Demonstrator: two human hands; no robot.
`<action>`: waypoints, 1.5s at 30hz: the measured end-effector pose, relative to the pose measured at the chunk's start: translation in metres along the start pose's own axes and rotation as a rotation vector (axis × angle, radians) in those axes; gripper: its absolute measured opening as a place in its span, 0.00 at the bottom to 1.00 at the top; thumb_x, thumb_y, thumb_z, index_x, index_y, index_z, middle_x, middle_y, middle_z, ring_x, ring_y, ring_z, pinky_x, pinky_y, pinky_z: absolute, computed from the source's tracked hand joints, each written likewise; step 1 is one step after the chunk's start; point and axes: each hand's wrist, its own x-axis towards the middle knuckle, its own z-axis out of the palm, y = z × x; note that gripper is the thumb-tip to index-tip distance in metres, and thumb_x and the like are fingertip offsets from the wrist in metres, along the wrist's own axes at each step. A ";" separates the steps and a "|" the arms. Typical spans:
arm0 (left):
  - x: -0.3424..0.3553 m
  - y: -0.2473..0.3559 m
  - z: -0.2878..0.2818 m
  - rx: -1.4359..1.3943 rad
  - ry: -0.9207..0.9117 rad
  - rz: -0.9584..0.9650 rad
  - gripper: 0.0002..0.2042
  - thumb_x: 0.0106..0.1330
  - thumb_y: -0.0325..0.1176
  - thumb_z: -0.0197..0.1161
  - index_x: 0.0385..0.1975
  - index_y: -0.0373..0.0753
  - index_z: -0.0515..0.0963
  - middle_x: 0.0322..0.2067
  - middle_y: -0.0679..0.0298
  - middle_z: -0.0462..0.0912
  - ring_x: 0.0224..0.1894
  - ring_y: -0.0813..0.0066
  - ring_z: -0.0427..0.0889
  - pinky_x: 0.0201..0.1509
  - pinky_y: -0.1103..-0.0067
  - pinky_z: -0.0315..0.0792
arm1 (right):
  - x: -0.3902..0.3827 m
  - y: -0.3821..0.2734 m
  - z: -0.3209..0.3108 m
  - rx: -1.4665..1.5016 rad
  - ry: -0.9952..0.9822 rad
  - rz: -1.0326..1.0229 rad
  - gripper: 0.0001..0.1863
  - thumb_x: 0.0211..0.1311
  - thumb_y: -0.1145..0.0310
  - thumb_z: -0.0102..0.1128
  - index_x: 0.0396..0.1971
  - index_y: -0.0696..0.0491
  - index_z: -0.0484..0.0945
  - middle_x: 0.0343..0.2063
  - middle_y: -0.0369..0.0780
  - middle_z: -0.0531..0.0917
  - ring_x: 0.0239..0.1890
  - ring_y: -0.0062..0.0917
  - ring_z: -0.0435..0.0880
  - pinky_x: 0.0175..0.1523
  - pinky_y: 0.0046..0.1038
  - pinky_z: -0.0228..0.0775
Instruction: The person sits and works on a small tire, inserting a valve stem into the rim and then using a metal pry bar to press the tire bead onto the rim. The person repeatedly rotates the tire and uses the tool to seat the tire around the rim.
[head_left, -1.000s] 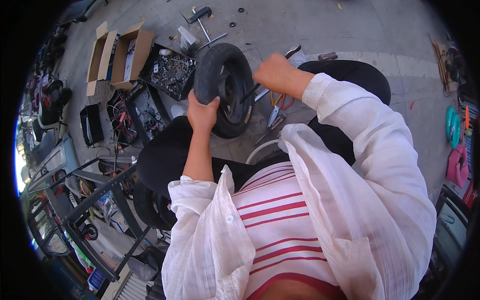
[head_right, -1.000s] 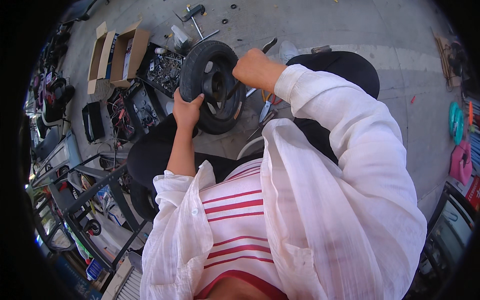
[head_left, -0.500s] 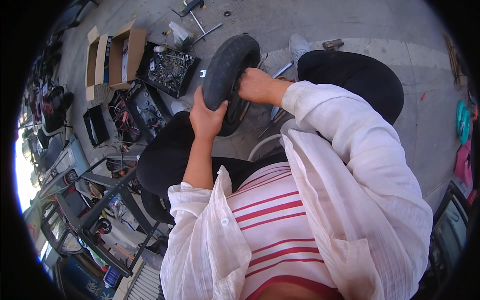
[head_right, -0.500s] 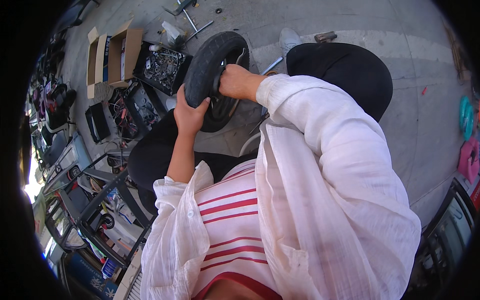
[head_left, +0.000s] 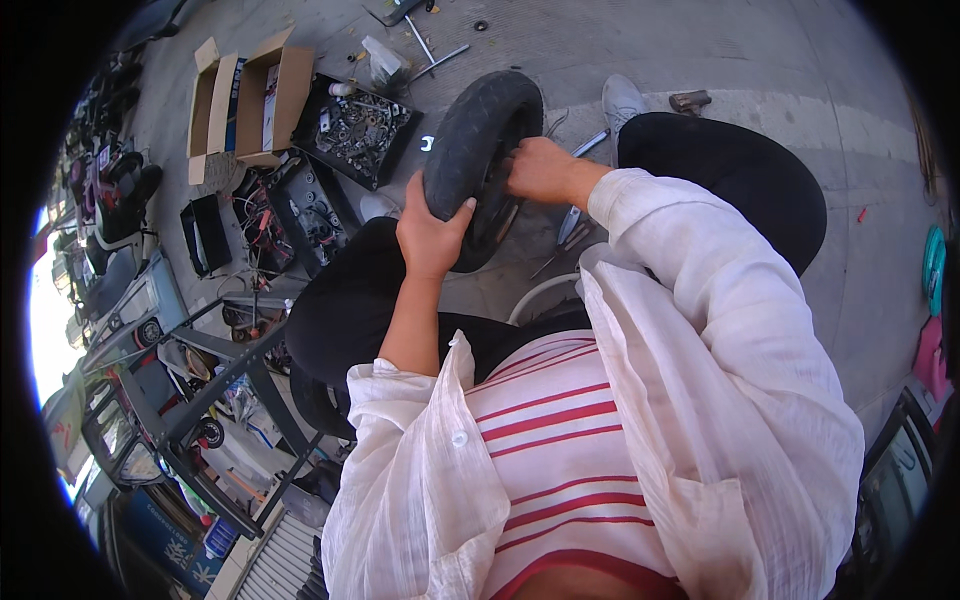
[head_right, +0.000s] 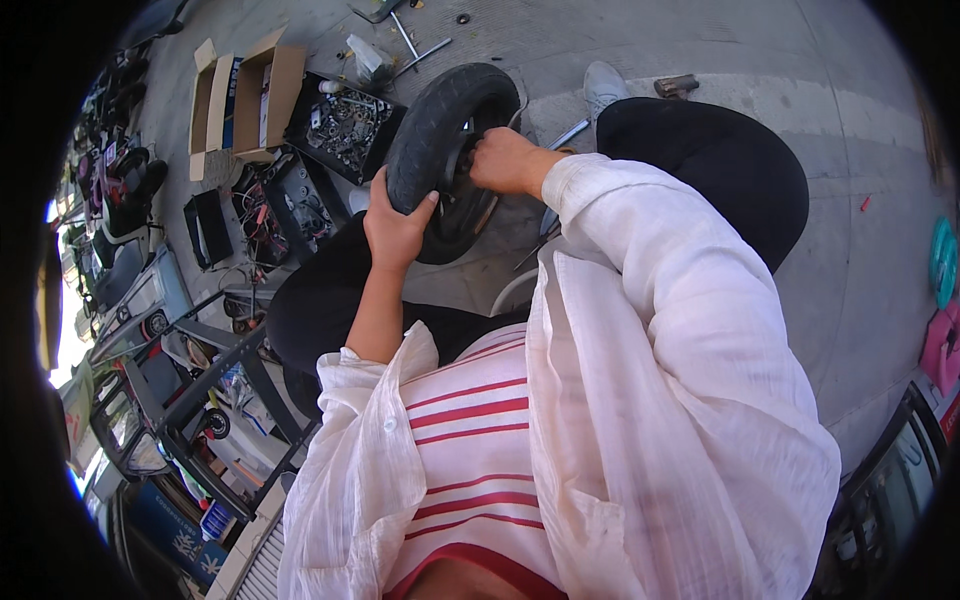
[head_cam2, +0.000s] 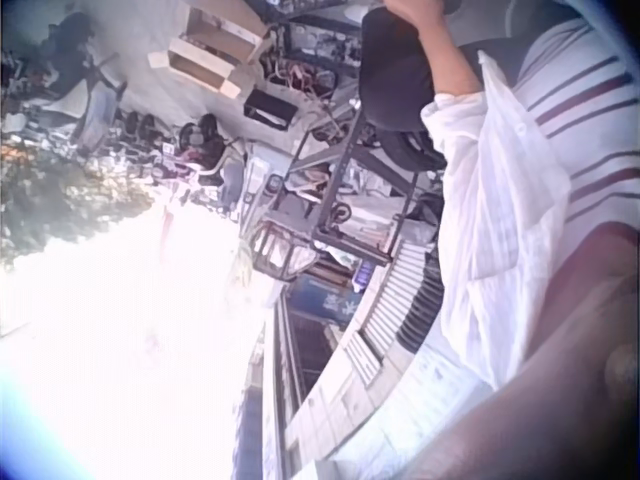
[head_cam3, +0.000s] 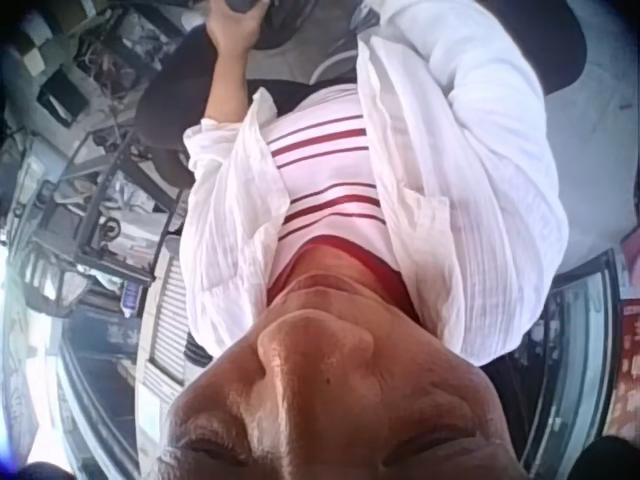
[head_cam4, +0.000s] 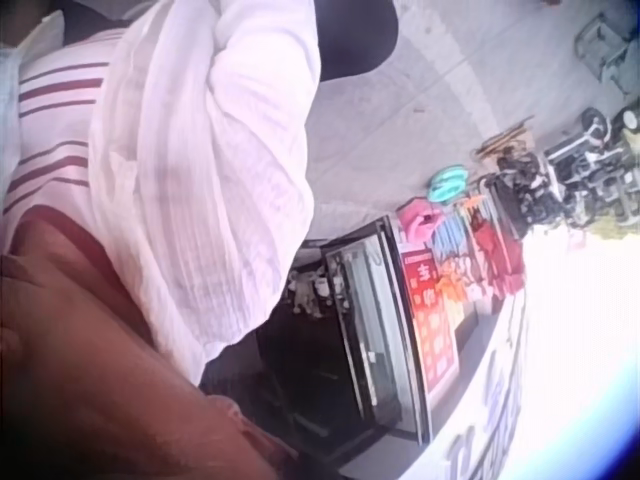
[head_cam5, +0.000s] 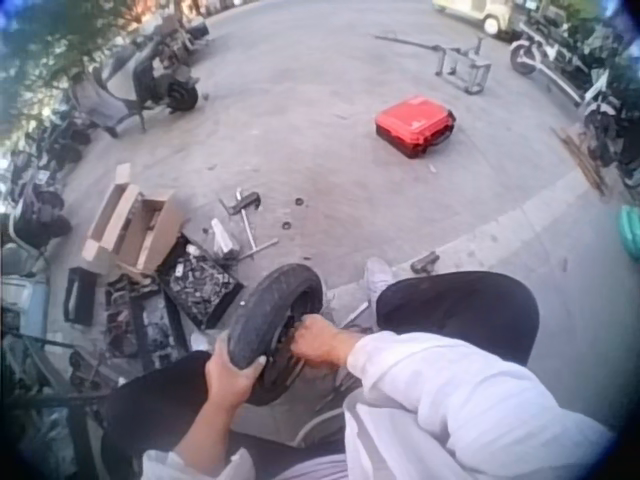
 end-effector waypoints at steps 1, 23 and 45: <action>-0.001 0.001 0.000 -0.001 -0.007 -0.013 0.37 0.49 0.40 0.74 0.58 0.32 0.67 0.43 0.44 0.81 0.46 0.54 0.83 0.50 0.71 0.73 | 0.002 0.002 -0.002 -0.006 -0.021 -0.016 0.03 0.44 0.64 0.59 0.20 0.42 0.82 0.25 0.33 0.81 0.32 0.29 0.83 0.34 0.32 0.73; -0.001 0.009 -0.001 -0.025 -0.031 -0.030 0.38 0.49 0.38 0.75 0.58 0.28 0.66 0.46 0.44 0.80 0.49 0.57 0.81 0.55 0.72 0.71 | 0.015 0.015 0.004 0.032 0.052 -0.157 0.06 0.46 0.67 0.59 0.20 0.46 0.85 0.24 0.34 0.86 0.33 0.30 0.86 0.34 0.33 0.76; 0.009 -0.004 -0.003 -0.040 0.011 -0.073 0.35 0.48 0.39 0.74 0.57 0.32 0.69 0.44 0.44 0.81 0.48 0.50 0.82 0.51 0.69 0.74 | -0.010 -0.015 0.014 0.313 -0.372 0.213 0.09 0.54 0.63 0.58 0.29 0.48 0.85 0.35 0.40 0.85 0.40 0.35 0.85 0.41 0.36 0.76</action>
